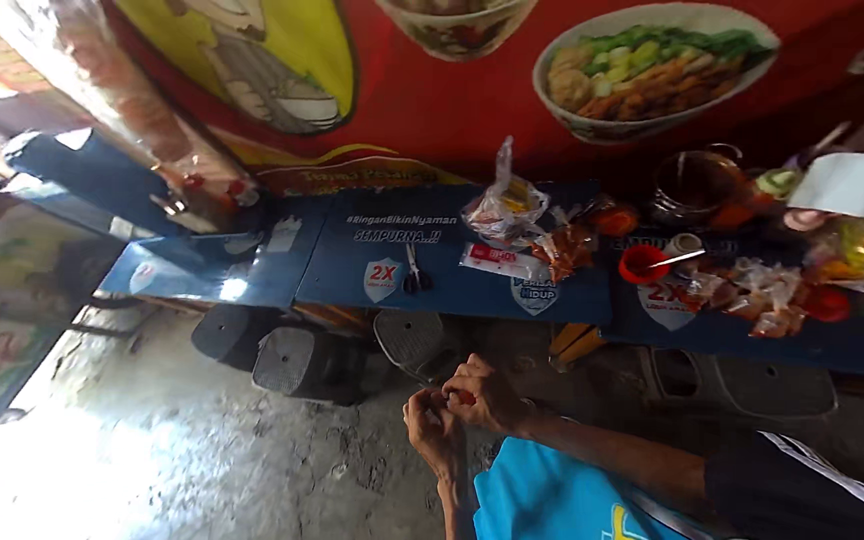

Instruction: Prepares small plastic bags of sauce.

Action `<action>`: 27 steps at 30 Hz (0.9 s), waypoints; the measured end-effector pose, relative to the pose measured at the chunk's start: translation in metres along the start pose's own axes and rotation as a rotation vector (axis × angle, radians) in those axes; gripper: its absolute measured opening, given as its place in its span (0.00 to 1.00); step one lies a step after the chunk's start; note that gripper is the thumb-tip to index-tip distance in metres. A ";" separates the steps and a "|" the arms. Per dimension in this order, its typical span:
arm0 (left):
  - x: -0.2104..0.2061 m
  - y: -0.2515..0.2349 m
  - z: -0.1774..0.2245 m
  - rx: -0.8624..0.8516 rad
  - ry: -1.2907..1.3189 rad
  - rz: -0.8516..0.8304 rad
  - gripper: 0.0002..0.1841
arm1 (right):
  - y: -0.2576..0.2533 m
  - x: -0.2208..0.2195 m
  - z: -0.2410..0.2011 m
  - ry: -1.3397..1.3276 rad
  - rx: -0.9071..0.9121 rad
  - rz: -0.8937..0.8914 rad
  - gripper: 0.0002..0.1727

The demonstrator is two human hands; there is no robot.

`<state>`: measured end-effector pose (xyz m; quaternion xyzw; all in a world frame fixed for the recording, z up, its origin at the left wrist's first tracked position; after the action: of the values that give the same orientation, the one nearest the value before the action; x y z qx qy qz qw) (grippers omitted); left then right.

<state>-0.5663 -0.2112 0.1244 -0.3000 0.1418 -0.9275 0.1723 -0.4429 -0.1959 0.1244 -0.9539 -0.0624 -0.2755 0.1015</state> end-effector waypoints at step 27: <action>-0.249 -0.060 0.125 -0.322 0.112 -0.610 0.12 | 0.125 0.201 0.241 -0.227 -0.716 0.621 0.27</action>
<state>-0.3150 -0.0759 0.1176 -0.3004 0.1993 -0.9170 -0.1706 -0.1283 -0.2501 0.0131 -0.9264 0.3133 -0.1305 -0.1630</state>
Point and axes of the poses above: each hand's wrist, its own y-axis away from the middle knuckle, its own x-axis out of the back of the hand, z = x × y, the point moved 4 cm from there along -y, towards the middle knuckle, and after that the axes turned 1 degree about -y, right-handed, at the moved point
